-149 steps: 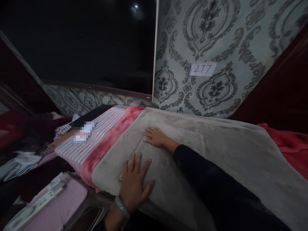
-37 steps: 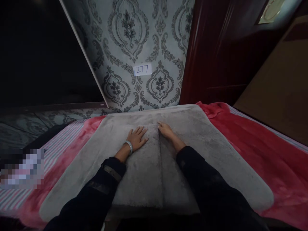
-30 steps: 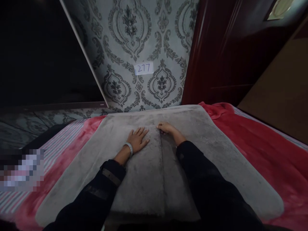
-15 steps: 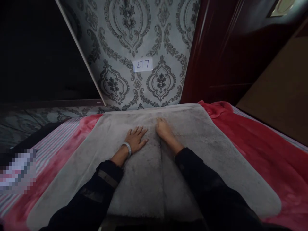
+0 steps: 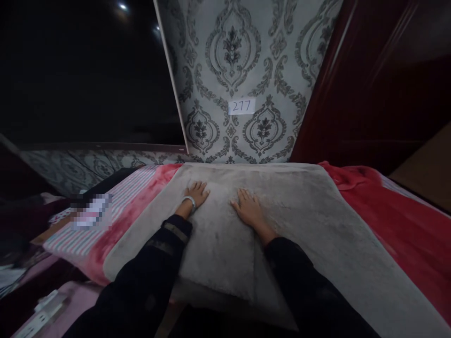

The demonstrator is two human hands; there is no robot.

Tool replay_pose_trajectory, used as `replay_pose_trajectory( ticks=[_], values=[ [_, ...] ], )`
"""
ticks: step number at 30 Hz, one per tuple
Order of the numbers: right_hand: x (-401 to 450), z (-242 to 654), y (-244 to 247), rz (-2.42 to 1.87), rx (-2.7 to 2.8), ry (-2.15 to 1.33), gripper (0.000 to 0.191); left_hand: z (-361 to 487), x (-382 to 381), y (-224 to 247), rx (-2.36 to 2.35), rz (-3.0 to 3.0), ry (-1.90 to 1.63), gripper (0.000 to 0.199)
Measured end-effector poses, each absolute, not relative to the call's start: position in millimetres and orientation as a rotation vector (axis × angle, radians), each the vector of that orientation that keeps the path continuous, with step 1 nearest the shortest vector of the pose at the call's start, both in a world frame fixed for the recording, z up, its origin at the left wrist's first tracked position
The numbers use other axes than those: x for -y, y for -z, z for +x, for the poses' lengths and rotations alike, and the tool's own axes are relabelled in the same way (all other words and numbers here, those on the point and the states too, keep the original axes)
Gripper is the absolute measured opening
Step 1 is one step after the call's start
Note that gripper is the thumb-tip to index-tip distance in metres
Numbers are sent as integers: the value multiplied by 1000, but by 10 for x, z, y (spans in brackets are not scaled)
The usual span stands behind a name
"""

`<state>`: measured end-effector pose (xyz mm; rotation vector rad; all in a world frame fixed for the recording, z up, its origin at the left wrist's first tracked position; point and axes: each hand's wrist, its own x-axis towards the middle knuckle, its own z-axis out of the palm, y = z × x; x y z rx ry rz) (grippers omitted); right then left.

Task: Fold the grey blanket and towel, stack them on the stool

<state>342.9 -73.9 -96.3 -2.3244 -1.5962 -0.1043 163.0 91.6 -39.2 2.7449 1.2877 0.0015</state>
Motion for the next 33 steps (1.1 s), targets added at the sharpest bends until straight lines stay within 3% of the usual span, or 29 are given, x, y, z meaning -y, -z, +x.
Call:
replay_pose_trajectory(
  ticks=[10,17,26,33],
  values=[
    [863,3133,552,-2461,1473,-68,59,835,-670,104,-1468,2731,93,63],
    [1434,2409,752,-2211,1849,-31,65,757,133,394,-805,2996,110,63],
    [1648,2447,805,-2219,1898,-79,64,293,-8,537,-1044,2903,53,65],
    [2184,2476,1131,-2104,1706,6,60,-363,29,764,-1268,2768,-228,57]
  ],
)
